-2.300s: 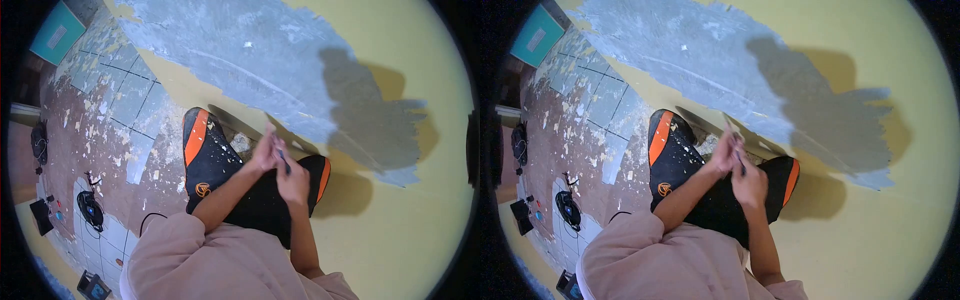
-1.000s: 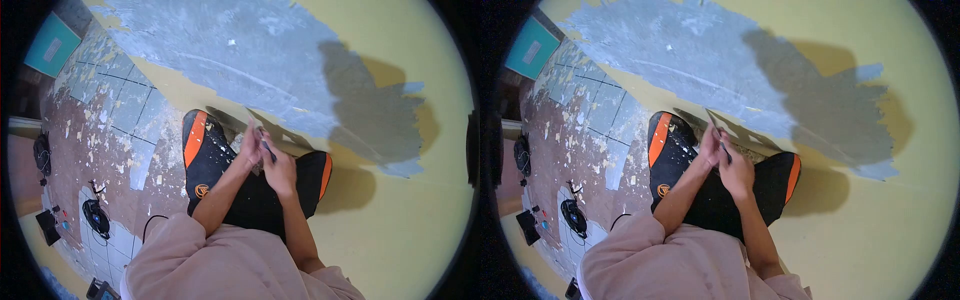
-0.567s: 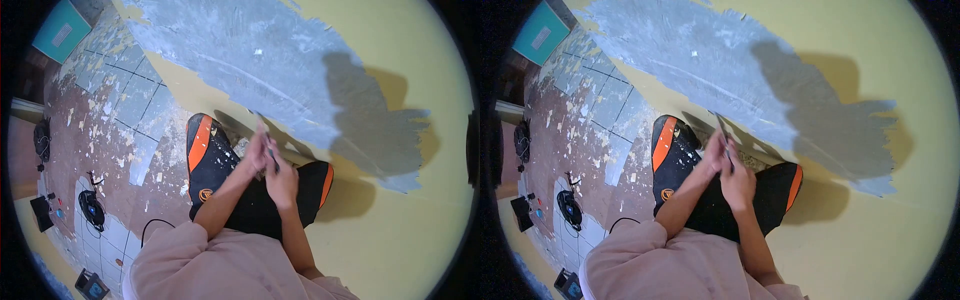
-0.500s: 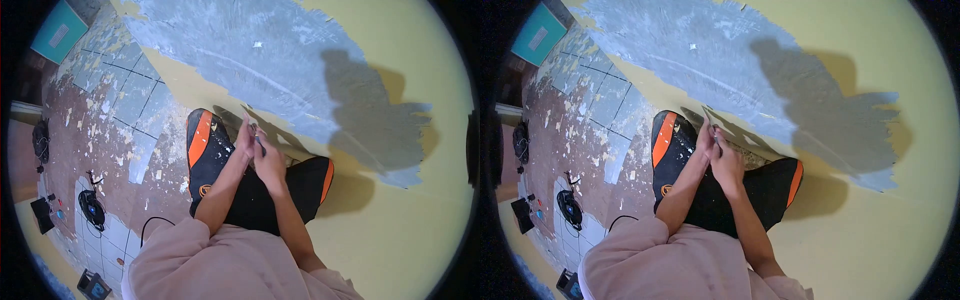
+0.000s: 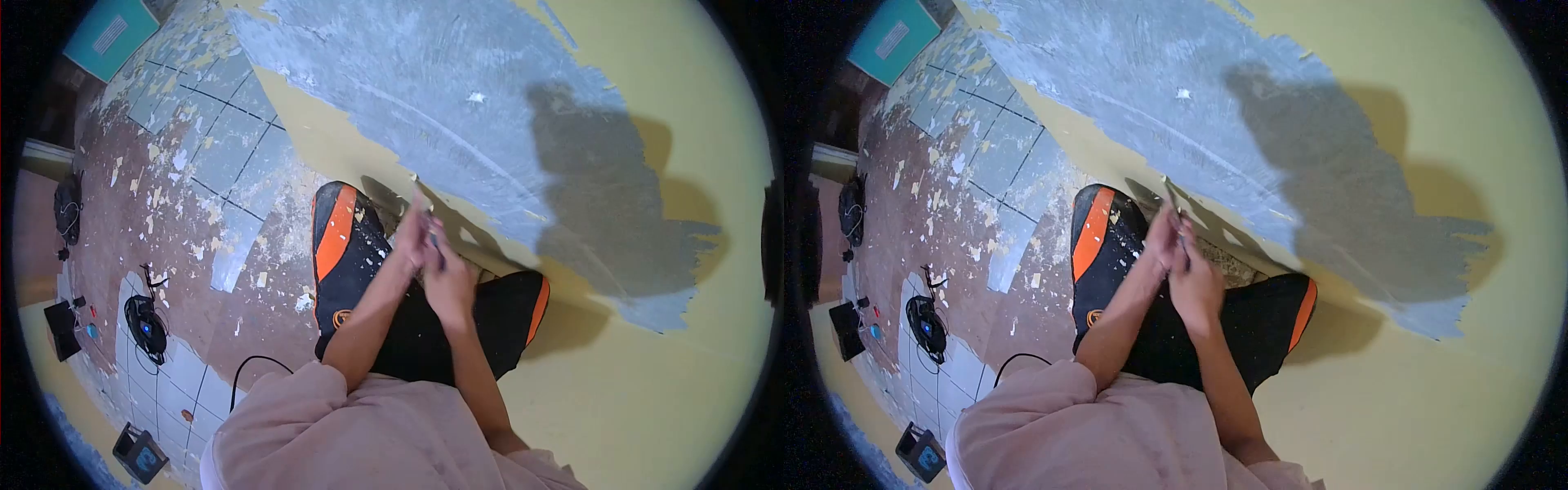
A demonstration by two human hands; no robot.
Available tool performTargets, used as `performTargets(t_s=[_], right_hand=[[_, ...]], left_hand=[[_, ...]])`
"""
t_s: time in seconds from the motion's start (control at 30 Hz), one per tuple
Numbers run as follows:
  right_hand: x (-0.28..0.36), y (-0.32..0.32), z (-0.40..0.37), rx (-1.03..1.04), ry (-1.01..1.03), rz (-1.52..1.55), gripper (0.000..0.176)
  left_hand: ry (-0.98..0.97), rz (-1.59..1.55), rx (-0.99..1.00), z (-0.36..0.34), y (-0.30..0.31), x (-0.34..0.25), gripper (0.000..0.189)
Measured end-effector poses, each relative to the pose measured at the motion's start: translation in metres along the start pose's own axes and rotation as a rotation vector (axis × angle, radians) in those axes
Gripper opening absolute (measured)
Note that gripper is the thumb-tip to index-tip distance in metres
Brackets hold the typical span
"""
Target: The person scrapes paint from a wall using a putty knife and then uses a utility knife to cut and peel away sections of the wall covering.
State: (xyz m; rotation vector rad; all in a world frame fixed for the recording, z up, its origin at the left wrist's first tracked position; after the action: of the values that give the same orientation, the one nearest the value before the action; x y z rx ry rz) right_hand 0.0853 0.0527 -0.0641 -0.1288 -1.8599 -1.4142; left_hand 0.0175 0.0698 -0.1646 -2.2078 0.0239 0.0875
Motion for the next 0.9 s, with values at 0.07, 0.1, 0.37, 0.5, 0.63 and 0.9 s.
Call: performTargets(t_s=[0.07, 0.1, 0.37, 0.5, 0.63, 0.9], right_hand=[[0.001, -0.017, 0.002, 0.031, 0.012, -0.082, 0.039], [0.007, -0.01, -0.002, 0.033, 0.019, -0.079, 0.039], [0.006, -0.026, 0.017, 0.056, 0.066, 0.0, 0.037], [0.011, 0.01, -0.005, 0.033, 0.001, 0.019, 0.04], [0.005, -0.018, -0.003, 0.002, 0.014, -0.052, 0.04], [0.016, -0.011, 0.018, 0.081, 0.02, 0.004, 0.043]], left_hand=[[-0.097, -0.037, -0.035, 0.004, 0.003, -0.012, 0.051], [-0.04, -0.006, -0.036, 0.004, 0.007, -0.007, 0.047], [-0.236, -0.018, -0.041, 0.019, 0.025, -0.024, 0.044], [0.017, 0.103, -0.026, -0.011, -0.011, 0.002, 0.042], [-0.093, -0.024, -0.017, 0.019, 0.025, -0.018, 0.042], [-0.145, 0.034, -0.03, 0.007, 0.0, -0.032, 0.04]])
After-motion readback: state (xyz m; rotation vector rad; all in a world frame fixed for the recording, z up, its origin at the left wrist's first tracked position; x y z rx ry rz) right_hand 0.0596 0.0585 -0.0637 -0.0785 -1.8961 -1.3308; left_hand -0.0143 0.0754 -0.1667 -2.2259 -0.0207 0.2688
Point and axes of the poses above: each hand's wrist, its own z-axis towards the middle knuckle, its own y-axis out of the back of the hand, x = y × z, the point moved 5 cm from there along z, towards the middle knuckle, and after that the axes turned 3 degrees about z, right-handed, at the moved point
